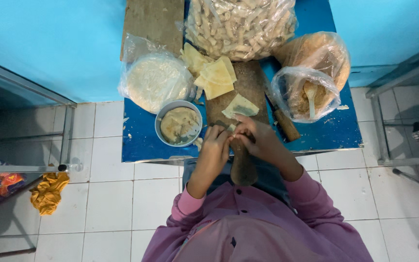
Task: The person sits at a small blue table and assembles filled flatbread snacks. They take flat dough sheets, spread a pale filling from a bowl onto them by hand, fold and stack the pieces, press a stack of round flatbreads together, and place the finished stack into a plastic bag.
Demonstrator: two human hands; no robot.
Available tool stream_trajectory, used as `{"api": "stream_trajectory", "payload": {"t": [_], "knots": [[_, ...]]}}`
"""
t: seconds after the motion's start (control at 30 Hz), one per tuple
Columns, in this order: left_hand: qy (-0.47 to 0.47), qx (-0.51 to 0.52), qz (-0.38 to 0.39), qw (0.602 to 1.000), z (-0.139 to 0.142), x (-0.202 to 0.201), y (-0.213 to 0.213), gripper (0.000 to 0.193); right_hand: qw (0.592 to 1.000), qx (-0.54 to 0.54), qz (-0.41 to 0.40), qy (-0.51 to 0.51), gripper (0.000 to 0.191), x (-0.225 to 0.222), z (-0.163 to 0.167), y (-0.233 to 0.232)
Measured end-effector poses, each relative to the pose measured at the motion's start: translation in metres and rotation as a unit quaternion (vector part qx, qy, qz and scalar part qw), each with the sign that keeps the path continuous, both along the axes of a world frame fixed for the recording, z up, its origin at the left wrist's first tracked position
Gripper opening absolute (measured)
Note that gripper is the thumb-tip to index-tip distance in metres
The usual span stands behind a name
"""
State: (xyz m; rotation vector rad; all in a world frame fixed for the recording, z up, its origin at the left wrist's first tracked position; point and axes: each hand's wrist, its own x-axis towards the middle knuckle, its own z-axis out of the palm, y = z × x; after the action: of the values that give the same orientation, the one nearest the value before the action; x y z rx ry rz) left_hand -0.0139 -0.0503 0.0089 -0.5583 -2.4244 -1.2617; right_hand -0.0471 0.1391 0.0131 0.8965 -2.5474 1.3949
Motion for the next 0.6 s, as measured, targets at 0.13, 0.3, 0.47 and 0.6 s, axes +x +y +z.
{"api": "stream_trajectory", "payload": {"t": [0.13,0.3,0.47,0.6], "knots": [[-0.011,0.018,-0.005,1.0,-0.001,-0.005,-0.001,0.01,0.998,0.046,-0.01,0.038,0.06,-0.004,-0.003,0.002],[-0.009,0.003,0.016,1.0,-0.001,-0.007,0.003,0.011,0.965,0.158,-0.077,0.192,0.05,-0.004,-0.009,0.0],[0.007,-0.031,0.043,0.999,-0.01,-0.012,0.008,0.008,0.943,0.165,-0.101,0.27,0.042,0.005,-0.017,-0.008],[0.0,-0.007,0.051,0.999,-0.016,-0.015,0.011,0.008,0.931,0.177,-0.11,0.3,0.042,0.014,-0.012,-0.012]]}}
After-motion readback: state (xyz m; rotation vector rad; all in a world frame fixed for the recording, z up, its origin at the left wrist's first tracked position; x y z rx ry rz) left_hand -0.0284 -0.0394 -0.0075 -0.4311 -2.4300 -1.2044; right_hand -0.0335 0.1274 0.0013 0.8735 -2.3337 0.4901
